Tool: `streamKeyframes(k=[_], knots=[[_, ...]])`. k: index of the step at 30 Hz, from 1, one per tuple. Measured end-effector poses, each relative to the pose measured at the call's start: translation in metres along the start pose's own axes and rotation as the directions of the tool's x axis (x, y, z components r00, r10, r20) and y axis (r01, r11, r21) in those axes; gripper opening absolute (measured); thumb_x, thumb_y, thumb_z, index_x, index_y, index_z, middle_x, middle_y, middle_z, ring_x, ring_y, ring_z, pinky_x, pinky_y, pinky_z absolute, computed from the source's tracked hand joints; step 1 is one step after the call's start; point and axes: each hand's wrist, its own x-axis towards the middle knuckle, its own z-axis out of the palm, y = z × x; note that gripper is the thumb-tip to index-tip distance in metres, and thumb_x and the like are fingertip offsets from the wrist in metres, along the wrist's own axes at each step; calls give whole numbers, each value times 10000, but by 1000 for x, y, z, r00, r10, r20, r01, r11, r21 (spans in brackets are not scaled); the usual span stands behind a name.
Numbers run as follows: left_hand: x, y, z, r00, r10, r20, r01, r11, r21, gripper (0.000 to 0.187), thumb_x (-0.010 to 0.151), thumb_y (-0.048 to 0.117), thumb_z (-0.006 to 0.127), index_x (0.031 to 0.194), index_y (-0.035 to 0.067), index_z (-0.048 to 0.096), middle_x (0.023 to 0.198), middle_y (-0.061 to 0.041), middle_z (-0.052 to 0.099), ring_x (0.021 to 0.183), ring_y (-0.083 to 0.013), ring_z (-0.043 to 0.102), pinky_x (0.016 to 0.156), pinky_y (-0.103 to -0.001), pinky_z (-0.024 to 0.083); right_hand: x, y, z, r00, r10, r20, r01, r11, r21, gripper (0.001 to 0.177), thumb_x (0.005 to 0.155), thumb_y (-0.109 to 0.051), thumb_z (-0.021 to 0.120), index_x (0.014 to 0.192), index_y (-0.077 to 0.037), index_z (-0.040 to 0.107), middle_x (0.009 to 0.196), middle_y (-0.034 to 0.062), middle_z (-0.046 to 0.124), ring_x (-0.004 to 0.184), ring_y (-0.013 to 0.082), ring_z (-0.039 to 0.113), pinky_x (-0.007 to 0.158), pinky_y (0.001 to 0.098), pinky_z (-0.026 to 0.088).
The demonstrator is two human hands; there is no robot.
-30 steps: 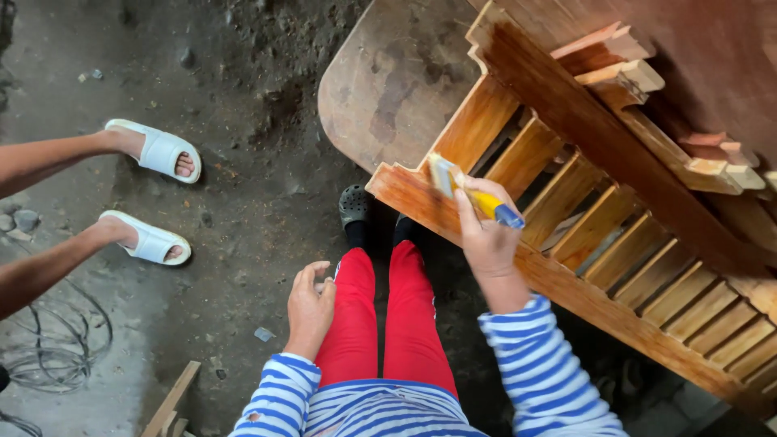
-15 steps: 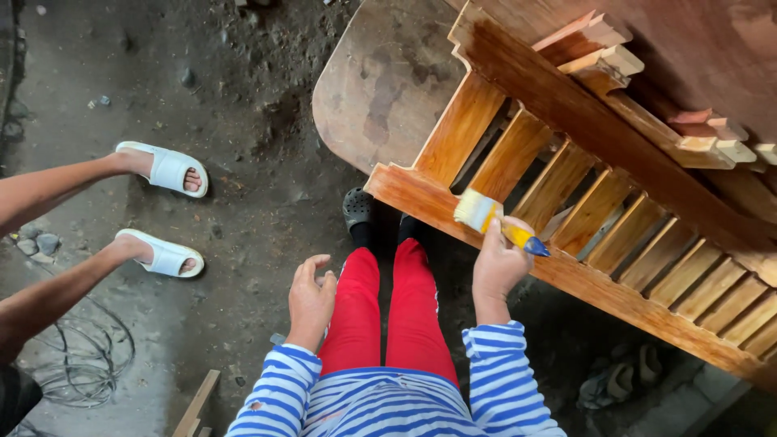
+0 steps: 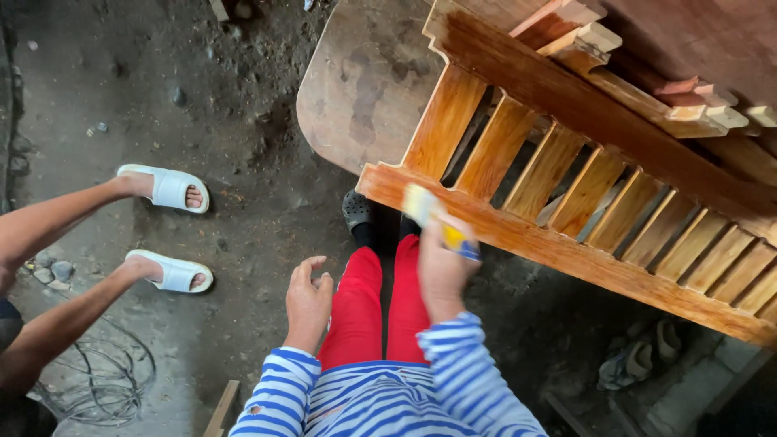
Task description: The person applies a clear finish to a wooden slatted frame using a paintbrush. They systematically coat the vertical slats and horizontal rails, ensuring even coverage across the surface.
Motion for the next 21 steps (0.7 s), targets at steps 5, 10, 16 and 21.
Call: streamKeyframes(k=[5, 10, 16, 21], knots=[[7, -13, -1, 1000, 21, -3, -21, 1000, 21, 321, 880, 165, 635, 1182, 266, 679, 1164, -31, 661, 957, -266, 740, 884, -397, 587, 23, 96, -82, 994, -50, -93, 30, 978, -204, 223, 773, 52, 828, 891, -90, 703, 847, 87, 719, 787, 309, 725, 741, 345, 573], [13, -7, -1, 998, 67, 2, -67, 997, 43, 322, 875, 146, 635, 1175, 251, 683, 1163, -51, 664, 950, -282, 741, 883, -409, 589, 24, 84, -84, 985, 78, -156, -100, 985, -141, 200, 792, 93, 817, 905, -38, 715, 844, 142, 713, 790, 342, 726, 690, 329, 571], [15, -1, 2, 992, 121, 23, -123, 989, 86, 340, 869, 157, 638, 1191, 258, 680, 1160, -38, 658, 947, -281, 734, 889, -417, 574, -2, -22, -7, 996, 55, -68, -42, 983, 178, 226, 759, 44, 856, 888, -77, 715, 906, 113, 734, 879, 294, 742, 805, 338, 567], [23, -16, 10, 987, 158, 21, -160, 976, 146, 341, 863, 184, 653, 1187, 288, 678, 1137, -13, 652, 923, -261, 728, 876, -398, 570, 6, -35, -4, 1000, 22, 5, -23, 987, 157, 215, 764, 18, 824, 895, -120, 724, 910, 43, 741, 850, 242, 739, 816, 330, 581]])
